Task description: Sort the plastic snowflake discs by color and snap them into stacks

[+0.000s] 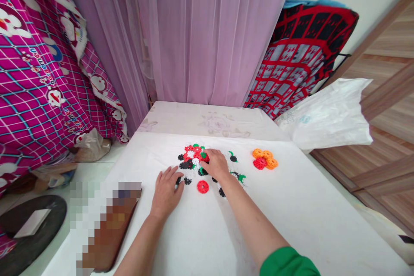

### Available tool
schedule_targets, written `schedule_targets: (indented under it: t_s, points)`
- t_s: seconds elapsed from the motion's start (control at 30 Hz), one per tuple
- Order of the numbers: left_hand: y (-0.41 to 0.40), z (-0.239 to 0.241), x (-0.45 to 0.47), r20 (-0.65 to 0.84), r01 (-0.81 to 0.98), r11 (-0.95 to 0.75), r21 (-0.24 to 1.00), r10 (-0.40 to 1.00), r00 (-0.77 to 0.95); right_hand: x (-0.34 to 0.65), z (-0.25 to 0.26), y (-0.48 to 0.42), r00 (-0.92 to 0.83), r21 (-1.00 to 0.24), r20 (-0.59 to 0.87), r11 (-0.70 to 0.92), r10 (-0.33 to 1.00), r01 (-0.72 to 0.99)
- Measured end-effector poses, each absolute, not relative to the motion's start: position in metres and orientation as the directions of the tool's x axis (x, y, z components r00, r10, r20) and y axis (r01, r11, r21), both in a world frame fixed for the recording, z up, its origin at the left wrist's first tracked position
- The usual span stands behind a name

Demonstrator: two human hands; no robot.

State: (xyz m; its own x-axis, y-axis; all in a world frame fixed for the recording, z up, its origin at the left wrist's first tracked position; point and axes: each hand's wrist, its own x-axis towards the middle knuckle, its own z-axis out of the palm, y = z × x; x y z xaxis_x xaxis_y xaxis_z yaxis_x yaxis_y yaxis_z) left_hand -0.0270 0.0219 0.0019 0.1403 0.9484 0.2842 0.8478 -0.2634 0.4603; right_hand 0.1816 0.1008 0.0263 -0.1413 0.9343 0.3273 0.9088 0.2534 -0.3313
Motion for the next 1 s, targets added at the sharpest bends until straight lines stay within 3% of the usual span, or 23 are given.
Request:
schedule_targets:
  t_s: [0.17,0.33,0.57,1.0]
  points:
    - [0.021,0.004,-0.027,0.266,0.852,-0.254,0.457,0.954,0.142,0.171,0.027,0.096,-0.312,-0.322,0.394,0.448,0.865,0.834]
    - [0.021,0.005,-0.027,0.262,0.851,-0.252,0.46,0.955,0.141,0.178,0.016,0.084,-0.339,-0.34,0.389,0.476,0.856,0.811]
    - [0.021,0.006,-0.025,0.239,0.852,-0.24,0.466,0.961,0.14,0.208,0.021,0.074,-0.221,-0.299,0.347,0.331,0.911,0.895]
    - [0.021,0.003,-0.027,0.28,0.849,-0.262,0.459,0.95,0.141,0.168,0.045,0.087,-0.064,-0.128,0.107,0.077,0.992,0.989]
